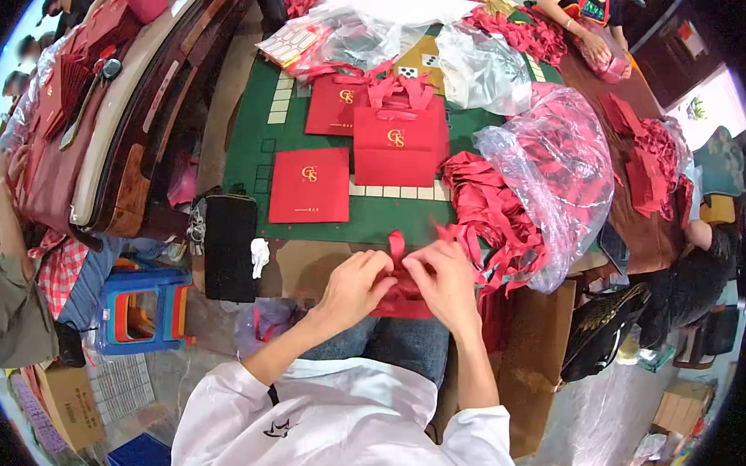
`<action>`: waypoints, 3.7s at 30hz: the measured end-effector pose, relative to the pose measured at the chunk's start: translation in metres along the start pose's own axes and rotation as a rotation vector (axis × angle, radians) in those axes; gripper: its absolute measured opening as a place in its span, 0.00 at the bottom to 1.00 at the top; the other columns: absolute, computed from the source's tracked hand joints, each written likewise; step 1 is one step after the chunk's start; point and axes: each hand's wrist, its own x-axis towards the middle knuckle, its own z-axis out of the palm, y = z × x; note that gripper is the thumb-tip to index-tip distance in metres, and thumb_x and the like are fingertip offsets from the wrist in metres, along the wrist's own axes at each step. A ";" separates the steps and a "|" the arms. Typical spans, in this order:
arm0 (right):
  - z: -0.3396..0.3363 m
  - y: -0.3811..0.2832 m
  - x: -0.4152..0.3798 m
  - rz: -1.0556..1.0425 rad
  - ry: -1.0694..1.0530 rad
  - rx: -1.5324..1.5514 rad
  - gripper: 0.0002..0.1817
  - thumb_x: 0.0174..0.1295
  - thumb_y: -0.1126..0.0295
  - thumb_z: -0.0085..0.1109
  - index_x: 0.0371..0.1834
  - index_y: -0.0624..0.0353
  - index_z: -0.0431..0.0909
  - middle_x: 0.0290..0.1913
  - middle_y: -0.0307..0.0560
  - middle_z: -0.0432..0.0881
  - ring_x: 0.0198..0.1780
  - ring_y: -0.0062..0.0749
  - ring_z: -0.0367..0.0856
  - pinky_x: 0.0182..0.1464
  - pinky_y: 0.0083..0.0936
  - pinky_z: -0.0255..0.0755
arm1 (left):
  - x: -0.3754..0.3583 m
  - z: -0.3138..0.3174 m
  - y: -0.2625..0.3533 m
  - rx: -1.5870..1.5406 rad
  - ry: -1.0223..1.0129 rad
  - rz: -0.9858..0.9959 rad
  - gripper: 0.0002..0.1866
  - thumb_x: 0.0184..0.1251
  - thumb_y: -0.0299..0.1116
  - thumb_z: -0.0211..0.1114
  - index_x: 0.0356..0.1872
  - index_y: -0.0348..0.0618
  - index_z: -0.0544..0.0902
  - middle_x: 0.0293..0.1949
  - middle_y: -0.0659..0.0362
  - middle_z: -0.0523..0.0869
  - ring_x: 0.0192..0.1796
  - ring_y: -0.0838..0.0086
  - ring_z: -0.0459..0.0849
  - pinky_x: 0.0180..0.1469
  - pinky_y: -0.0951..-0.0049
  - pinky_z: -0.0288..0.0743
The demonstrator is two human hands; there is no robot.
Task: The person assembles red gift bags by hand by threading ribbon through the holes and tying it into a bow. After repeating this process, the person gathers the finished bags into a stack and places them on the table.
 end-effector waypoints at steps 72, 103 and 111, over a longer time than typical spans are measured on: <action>0.015 0.028 0.013 0.236 0.016 0.422 0.09 0.64 0.72 0.64 0.44 0.64 0.84 0.38 0.51 0.88 0.40 0.31 0.86 0.43 0.26 0.77 | 0.046 0.020 -0.026 -0.461 -0.003 -0.296 0.06 0.61 0.27 0.72 0.35 0.35 0.87 0.31 0.58 0.90 0.32 0.79 0.86 0.39 0.75 0.81; 0.006 0.058 0.013 0.368 0.284 0.790 0.05 0.72 0.70 0.57 0.41 0.58 0.79 0.27 0.26 0.74 0.25 0.09 0.66 0.28 0.12 0.59 | -0.029 -0.014 -0.018 -0.499 -0.219 -0.201 0.30 0.59 0.31 0.75 0.60 0.32 0.74 0.51 0.50 0.84 0.54 0.70 0.83 0.57 0.68 0.77; 0.005 0.072 0.023 0.375 0.400 0.769 0.07 0.71 0.70 0.59 0.45 0.61 0.80 0.32 0.31 0.78 0.30 0.12 0.71 0.32 0.14 0.65 | -0.061 -0.027 -0.007 -0.463 -0.215 -0.285 0.25 0.61 0.30 0.74 0.57 0.35 0.76 0.48 0.57 0.85 0.52 0.77 0.81 0.56 0.70 0.77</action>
